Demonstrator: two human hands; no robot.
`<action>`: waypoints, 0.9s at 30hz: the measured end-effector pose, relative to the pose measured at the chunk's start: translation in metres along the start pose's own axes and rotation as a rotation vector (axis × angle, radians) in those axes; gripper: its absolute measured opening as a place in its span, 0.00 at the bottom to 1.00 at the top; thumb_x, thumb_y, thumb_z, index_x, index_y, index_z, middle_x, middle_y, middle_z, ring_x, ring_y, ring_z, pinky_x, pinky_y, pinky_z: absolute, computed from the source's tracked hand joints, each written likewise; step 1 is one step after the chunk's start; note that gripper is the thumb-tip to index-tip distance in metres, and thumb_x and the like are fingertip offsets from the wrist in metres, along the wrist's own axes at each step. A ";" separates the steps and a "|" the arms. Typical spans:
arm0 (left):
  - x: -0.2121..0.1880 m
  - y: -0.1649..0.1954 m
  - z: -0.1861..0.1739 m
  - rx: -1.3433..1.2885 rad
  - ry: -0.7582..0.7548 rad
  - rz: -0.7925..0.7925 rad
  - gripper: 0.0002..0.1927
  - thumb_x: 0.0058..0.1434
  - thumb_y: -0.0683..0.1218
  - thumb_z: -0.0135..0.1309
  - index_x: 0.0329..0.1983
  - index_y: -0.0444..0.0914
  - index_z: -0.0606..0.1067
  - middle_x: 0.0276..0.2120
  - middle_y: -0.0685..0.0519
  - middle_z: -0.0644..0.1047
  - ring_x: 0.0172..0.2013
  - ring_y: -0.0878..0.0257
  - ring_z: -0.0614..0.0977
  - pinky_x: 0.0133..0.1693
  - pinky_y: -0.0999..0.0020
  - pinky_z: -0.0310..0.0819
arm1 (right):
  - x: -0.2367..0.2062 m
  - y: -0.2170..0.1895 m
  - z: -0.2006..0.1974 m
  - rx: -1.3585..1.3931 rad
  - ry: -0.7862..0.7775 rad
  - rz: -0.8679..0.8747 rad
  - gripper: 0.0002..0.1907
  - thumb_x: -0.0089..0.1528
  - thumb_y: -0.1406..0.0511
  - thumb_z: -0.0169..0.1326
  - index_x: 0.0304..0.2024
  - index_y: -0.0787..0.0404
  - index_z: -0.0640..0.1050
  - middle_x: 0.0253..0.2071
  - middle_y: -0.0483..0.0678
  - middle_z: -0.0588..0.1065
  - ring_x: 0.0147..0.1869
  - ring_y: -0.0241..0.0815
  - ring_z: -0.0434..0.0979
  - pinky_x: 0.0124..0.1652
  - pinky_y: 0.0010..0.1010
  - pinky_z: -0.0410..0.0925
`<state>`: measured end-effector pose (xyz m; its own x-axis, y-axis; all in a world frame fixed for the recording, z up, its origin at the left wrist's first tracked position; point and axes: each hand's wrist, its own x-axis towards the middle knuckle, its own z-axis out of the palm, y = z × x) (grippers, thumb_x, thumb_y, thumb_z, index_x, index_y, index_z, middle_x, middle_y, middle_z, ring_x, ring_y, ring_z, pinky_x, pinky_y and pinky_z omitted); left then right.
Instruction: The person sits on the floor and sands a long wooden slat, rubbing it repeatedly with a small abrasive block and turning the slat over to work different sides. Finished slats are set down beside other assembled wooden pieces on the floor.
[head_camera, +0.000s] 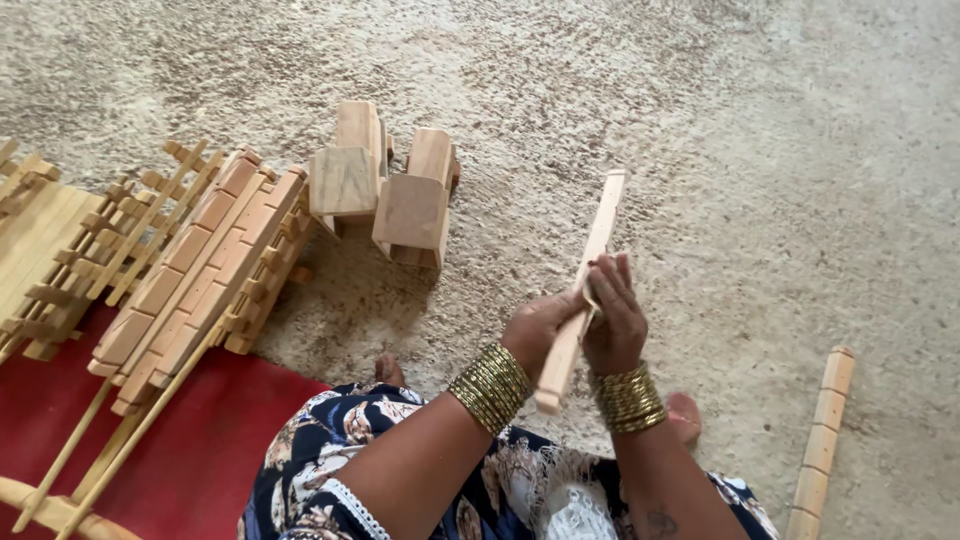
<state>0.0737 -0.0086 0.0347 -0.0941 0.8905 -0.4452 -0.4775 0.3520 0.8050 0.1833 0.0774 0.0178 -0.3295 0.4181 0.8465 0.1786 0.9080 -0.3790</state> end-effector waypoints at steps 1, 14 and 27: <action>0.006 0.000 -0.006 0.246 0.058 0.164 0.23 0.73 0.54 0.43 0.52 0.29 0.72 0.31 0.50 0.78 0.22 0.68 0.79 0.21 0.76 0.77 | 0.003 -0.006 0.006 0.031 0.023 -0.028 0.08 0.71 0.70 0.54 0.52 0.64 0.78 0.56 0.56 0.79 0.65 0.50 0.77 0.64 0.41 0.70; 0.019 0.004 -0.031 -0.170 -0.064 0.174 0.17 0.71 0.52 0.41 0.51 0.34 0.71 0.30 0.53 0.77 0.24 0.69 0.79 0.24 0.77 0.77 | -0.002 -0.042 0.014 0.166 -0.143 -0.086 0.12 0.71 0.66 0.47 0.54 0.62 0.78 0.57 0.54 0.78 0.67 0.51 0.76 0.70 0.46 0.67; 0.033 0.016 -0.057 -0.324 -0.008 0.282 0.18 0.78 0.49 0.35 0.54 0.29 0.68 0.33 0.52 0.75 0.27 0.69 0.78 0.27 0.77 0.78 | -0.035 -0.060 0.028 0.232 -0.174 -0.068 0.14 0.74 0.68 0.44 0.59 0.66 0.74 0.64 0.56 0.72 0.73 0.51 0.67 0.66 0.41 0.68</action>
<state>0.0128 0.0103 0.0104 -0.2541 0.9416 -0.2212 -0.6838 -0.0131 0.7295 0.1582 0.0084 0.0002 -0.4909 0.3361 0.8038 -0.0599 0.9074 -0.4160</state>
